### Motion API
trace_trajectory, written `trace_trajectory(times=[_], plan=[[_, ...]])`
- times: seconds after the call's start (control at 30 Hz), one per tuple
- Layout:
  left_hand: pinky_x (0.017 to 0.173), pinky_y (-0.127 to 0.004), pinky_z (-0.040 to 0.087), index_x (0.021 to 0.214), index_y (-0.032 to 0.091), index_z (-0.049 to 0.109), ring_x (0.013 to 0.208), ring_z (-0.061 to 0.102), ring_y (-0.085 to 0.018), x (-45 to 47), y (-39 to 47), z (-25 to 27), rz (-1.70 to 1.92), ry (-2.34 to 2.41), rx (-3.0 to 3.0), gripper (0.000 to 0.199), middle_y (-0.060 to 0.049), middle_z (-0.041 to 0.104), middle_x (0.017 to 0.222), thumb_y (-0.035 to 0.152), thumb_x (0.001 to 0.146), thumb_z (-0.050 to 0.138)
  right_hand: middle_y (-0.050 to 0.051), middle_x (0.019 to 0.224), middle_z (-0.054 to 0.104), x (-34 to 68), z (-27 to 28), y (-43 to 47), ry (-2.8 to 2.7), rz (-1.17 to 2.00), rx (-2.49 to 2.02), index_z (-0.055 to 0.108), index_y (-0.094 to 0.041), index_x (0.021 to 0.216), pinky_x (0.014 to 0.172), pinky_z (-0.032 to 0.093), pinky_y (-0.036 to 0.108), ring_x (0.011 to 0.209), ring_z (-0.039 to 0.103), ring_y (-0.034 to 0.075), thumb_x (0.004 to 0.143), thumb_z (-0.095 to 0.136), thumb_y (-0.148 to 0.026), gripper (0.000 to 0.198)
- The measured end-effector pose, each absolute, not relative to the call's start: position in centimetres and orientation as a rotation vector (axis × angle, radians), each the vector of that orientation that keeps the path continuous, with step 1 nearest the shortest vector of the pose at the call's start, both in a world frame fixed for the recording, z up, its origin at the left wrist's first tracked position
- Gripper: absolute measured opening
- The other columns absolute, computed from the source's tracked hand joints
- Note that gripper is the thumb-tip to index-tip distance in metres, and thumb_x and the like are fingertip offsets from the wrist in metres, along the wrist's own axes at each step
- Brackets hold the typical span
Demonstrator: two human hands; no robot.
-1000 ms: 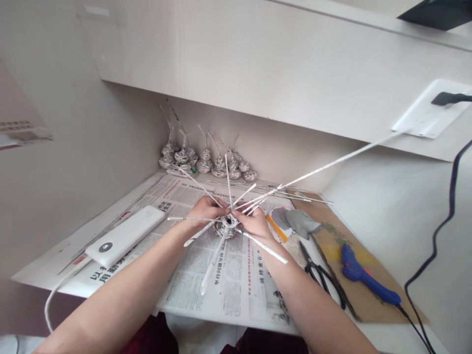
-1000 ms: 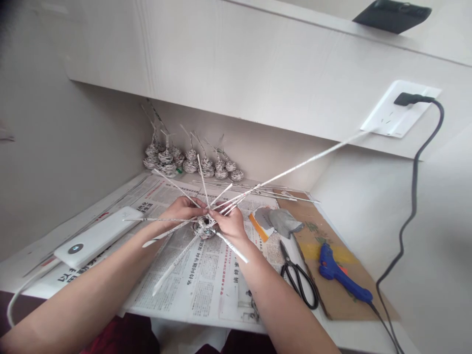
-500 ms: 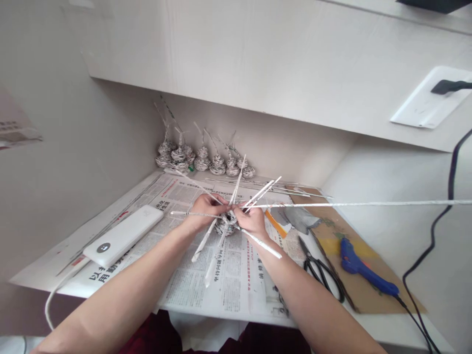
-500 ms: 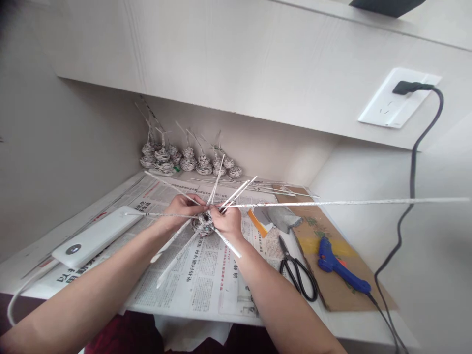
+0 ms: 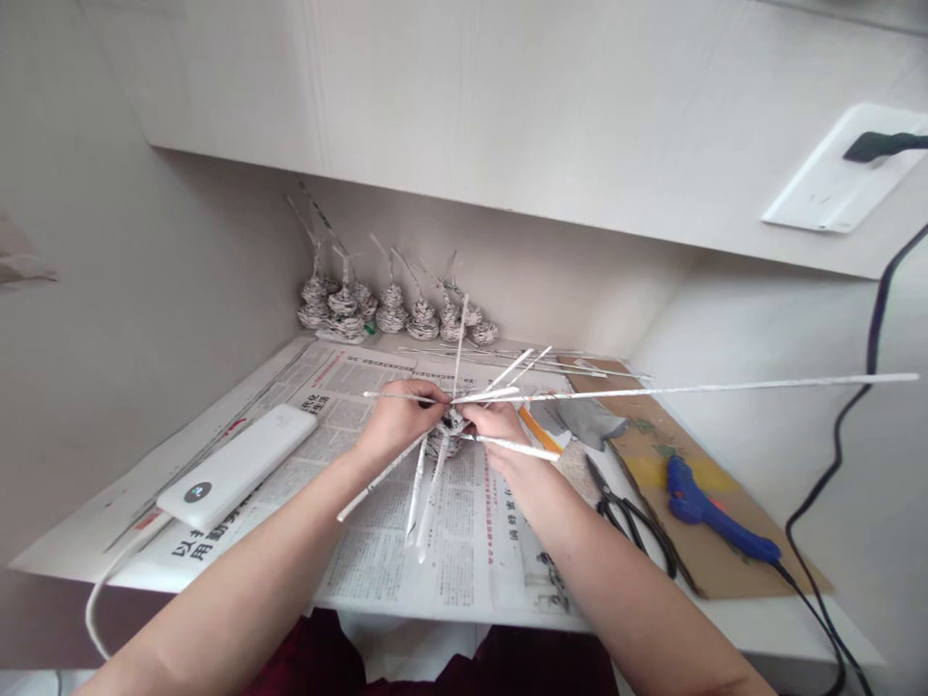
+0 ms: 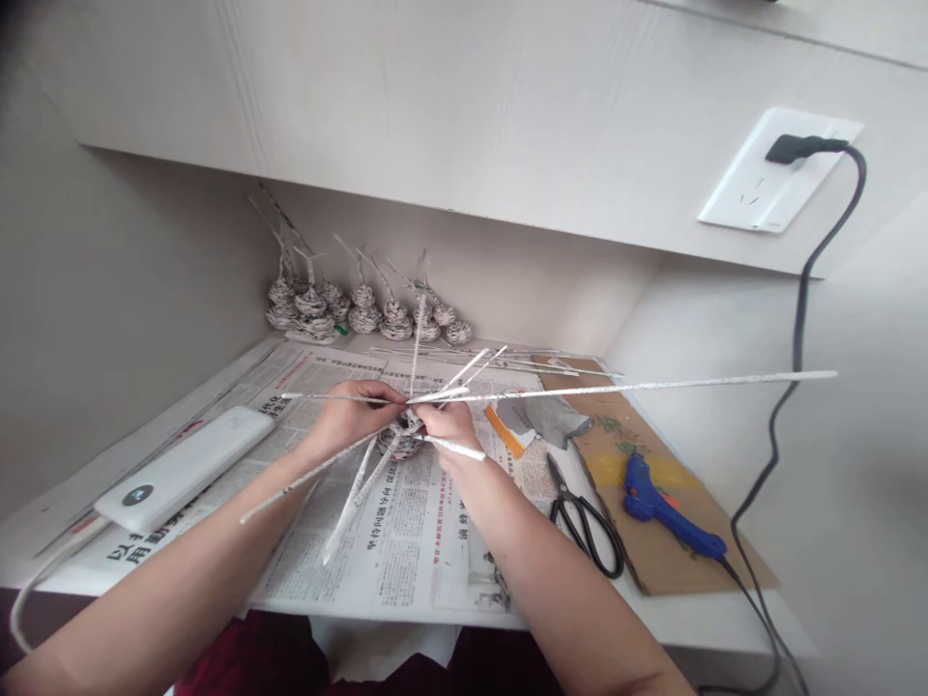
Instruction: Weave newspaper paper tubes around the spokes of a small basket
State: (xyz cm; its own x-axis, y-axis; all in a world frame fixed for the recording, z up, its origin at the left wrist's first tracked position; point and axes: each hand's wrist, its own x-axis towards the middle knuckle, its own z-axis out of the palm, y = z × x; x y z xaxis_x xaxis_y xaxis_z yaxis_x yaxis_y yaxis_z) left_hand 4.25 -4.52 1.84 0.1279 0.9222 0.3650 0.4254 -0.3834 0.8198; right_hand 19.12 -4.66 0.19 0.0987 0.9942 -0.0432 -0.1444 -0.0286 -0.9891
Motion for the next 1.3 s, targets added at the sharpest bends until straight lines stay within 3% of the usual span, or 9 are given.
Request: trace_trajectory(times=[0.17,0.33,0.57,0.77,1.13,1.3], plan=[[0.07,-0.025,0.049,0.074,0.019,0.075,0.072,0.067,-0.019,4.1,-4.5,2.0,1.22,1.294,1.881,0.013,-0.003,0.074,0.075,0.023,0.071,0.064,0.004,0.068,0.069,18.9,0.2,-4.8,-0.925,1.275,-1.152,0.069,-0.015,0.066,0.052,0.047,0.027,0.061,0.062,0.018,0.053,0.076,-0.028,0.019],[0.059,-0.024,0.047,0.082,0.015,0.074,0.064,0.064,-0.017,3.7,-3.8,1.7,1.133,1.184,1.67,0.025,-0.005,0.073,0.074,0.034,0.068,0.071,0.004,0.067,0.069,18.6,-0.3,-4.5,-0.904,1.183,-1.159,0.067,-0.016,0.062,0.054,0.048,0.029,0.065,0.065,0.021,0.052,0.074,-0.024,0.015],[0.054,-0.023,0.043,0.082,0.013,0.072,0.058,0.059,-0.013,4.0,-4.0,1.6,1.128,1.205,1.524,0.031,-0.003,0.07,0.07,0.042,0.07,0.071,0.003,0.073,0.072,19.3,-0.2,-4.6,-1.256,0.945,-1.267,0.071,-0.018,0.071,0.066,0.05,0.031,0.073,0.067,0.022,0.065,0.066,-0.028,0.013],[0.061,-0.024,0.047,0.079,0.014,0.07,0.064,0.062,-0.015,4.3,-3.7,1.0,1.199,1.114,1.461,0.032,-0.004,0.071,0.073,0.036,0.059,0.08,0.003,0.079,0.073,19.6,0.0,-4.8,-1.457,0.741,-1.327,0.071,-0.021,0.077,0.07,0.05,0.031,0.076,0.068,0.022,0.072,0.062,-0.03,0.014],[0.06,-0.024,0.043,0.075,0.015,0.061,0.06,0.058,-0.013,4.7,-2.9,-0.5,1.332,1.104,1.514,0.022,0.001,0.062,0.065,0.031,0.067,0.072,0.002,0.074,0.073,19.7,0.6,-4.8,-1.445,0.847,-1.386,0.072,-0.018,0.075,0.063,0.049,0.026,0.074,0.068,0.02,0.069,0.064,-0.029,0.015],[0.056,-0.024,0.044,0.08,0.014,0.063,0.059,0.059,-0.014,4.5,-3.2,0.1,1.239,1.081,1.449,0.029,-0.001,0.065,0.065,0.034,0.064,0.076,0.002,0.074,0.072,19.8,0.4,-4.7,-1.501,0.773,-1.368,0.071,-0.018,0.074,0.065,0.049,0.027,0.071,0.067,0.019,0.071,0.063,-0.026,0.012]])
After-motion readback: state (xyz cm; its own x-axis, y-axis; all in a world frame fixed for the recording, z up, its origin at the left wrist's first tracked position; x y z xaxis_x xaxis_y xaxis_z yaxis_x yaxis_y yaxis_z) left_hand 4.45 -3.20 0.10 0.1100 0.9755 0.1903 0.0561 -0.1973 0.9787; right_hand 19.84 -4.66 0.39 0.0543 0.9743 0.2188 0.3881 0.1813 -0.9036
